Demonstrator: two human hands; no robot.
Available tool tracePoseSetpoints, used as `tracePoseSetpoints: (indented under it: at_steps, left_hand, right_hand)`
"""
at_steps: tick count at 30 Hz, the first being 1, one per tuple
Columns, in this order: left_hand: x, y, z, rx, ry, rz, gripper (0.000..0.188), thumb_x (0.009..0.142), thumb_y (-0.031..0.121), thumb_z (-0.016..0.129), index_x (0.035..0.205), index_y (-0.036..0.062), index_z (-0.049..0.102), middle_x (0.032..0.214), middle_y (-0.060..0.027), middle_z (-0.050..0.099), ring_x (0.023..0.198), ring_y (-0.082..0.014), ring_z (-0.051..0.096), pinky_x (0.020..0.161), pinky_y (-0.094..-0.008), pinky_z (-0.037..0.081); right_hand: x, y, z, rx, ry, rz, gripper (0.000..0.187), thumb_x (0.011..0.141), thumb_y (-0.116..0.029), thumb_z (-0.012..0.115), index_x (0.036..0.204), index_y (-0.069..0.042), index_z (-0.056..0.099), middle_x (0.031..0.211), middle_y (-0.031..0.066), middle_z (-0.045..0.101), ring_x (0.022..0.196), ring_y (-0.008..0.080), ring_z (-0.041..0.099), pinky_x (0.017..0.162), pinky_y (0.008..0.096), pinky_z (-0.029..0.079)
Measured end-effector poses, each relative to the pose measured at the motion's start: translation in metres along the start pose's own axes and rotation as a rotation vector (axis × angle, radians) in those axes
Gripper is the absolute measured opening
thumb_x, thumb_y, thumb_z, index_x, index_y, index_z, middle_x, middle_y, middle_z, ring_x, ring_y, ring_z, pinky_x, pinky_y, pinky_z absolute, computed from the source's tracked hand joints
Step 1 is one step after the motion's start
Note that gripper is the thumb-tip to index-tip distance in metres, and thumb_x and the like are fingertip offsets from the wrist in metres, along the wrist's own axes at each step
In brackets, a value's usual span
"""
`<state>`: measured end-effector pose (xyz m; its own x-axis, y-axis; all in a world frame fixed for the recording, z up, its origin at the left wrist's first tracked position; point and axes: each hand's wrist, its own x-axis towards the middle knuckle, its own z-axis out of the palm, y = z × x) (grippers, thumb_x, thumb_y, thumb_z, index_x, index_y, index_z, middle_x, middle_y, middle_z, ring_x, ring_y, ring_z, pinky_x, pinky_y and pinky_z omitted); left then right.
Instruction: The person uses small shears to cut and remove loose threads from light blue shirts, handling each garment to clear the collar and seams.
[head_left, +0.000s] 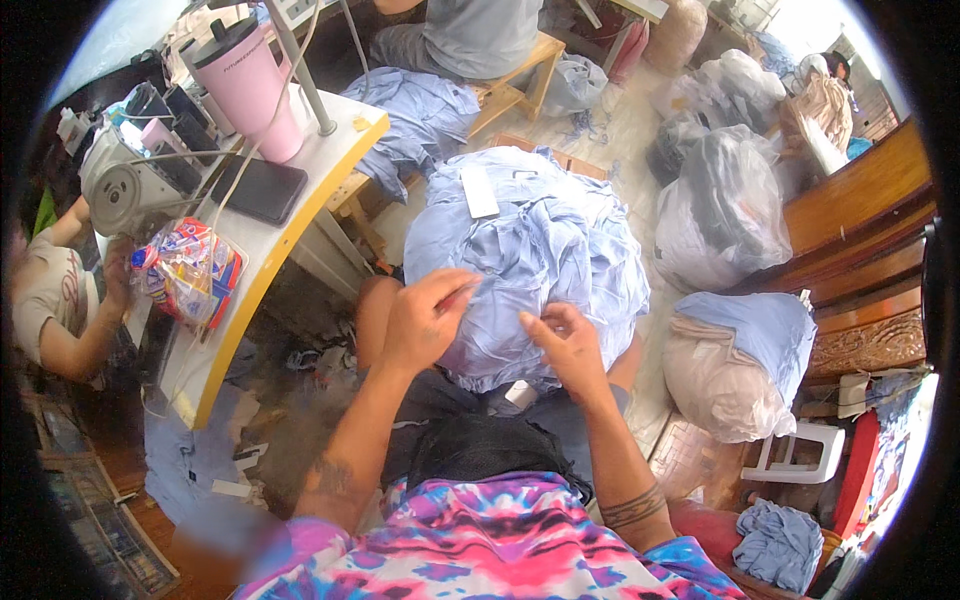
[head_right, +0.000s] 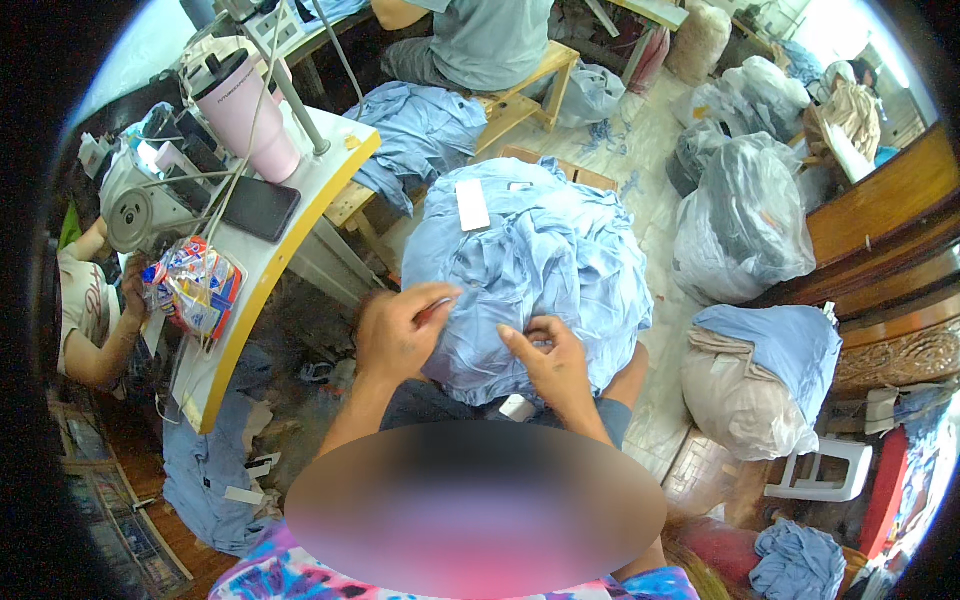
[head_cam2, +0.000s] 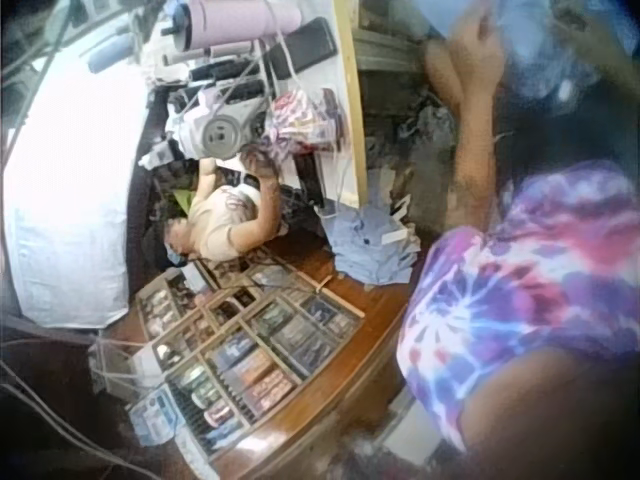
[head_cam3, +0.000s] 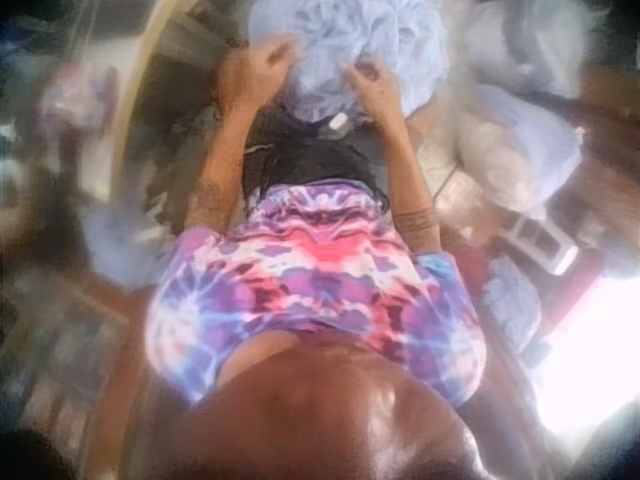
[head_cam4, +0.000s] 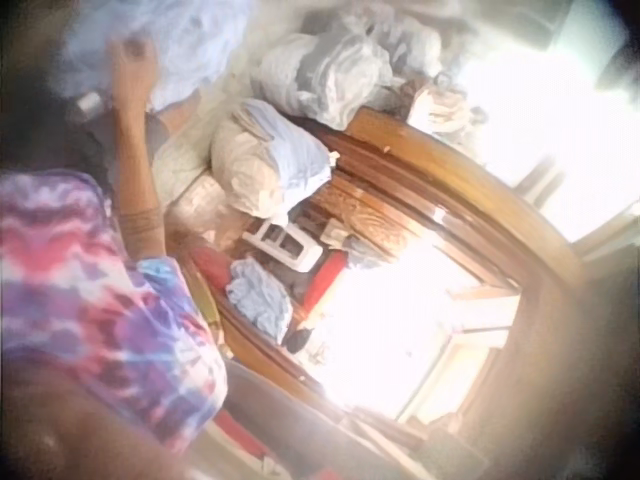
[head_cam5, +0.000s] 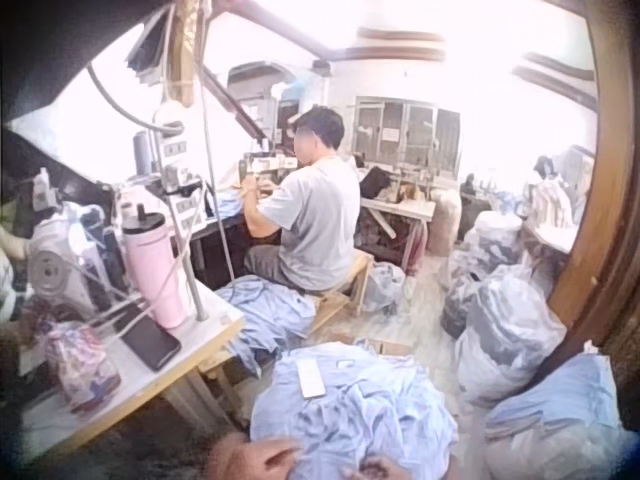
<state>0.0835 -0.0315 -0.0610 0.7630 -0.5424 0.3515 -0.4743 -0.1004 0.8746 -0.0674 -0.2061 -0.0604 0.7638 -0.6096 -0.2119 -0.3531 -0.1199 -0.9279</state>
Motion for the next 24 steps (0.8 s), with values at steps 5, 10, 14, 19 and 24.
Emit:
tracePoseSetpoints:
  at_steps: [5,10,14,19,24]
  left_hand:
    - [0.033,-0.025,0.010,0.234,-0.271,0.037,0.018,0.087,0.010,0.074,0.104,0.0036,0.074,0.096,-0.0117,0.067,0.085,-0.0292,0.068,0.071,-0.0378,0.053]
    - [0.024,-0.006,0.005,0.009,-0.186,-0.030,0.016,0.088,0.007,0.077,0.103,0.0036,0.070,0.094,-0.0060,0.065,0.079,-0.0170,0.063,0.068,-0.0302,0.049]
    - [-0.001,0.042,-0.009,-0.186,0.229,-0.066,0.011,0.090,0.000,0.076,0.093,0.0039,0.066,0.098,0.0036,0.058,0.076,-0.0039,0.046,0.066,-0.0205,0.039]
    - [-0.028,0.053,-0.010,-0.069,0.075,-0.011,0.013,0.087,0.002,0.079,0.096,0.0021,0.069,0.102,-0.0023,0.062,0.077,-0.0064,0.051,0.068,-0.0216,0.041]
    - [-0.046,0.042,0.001,-0.045,-0.147,-0.127,0.013,0.085,0.002,0.080,0.096,0.0014,0.075,0.103,-0.0059,0.067,0.080,-0.0084,0.058,0.066,-0.0230,0.044]
  right_hand:
    - [0.024,0.032,0.002,0.404,0.001,-0.040,0.023,0.105,-0.028,0.063,0.097,-0.007,0.063,0.080,-0.0036,0.060,0.067,0.0052,0.052,0.067,0.0231,0.046]
    - [0.026,-0.002,-0.041,0.751,0.046,0.171,0.025,0.110,-0.032,0.052,0.100,-0.012,0.062,0.089,-0.0032,0.064,0.080,0.0078,0.058,0.080,0.0302,0.051]
    - [0.040,-0.035,-0.065,0.853,0.148,0.019,0.021,0.109,-0.027,0.053,0.112,-0.008,0.062,0.107,-0.0004,0.069,0.095,0.0148,0.066,0.091,0.0343,0.053]
    - [0.078,-0.035,-0.109,0.438,0.225,-0.278,0.025,0.108,-0.029,0.056,0.104,-0.007,0.066,0.092,-0.0024,0.064,0.087,0.0090,0.057,0.080,0.0276,0.047]
    - [0.062,-0.003,-0.067,-0.062,0.616,-0.221,0.032,0.107,-0.031,0.056,0.092,-0.003,0.060,0.080,-0.0022,0.055,0.077,0.0068,0.045,0.070,0.0267,0.039]
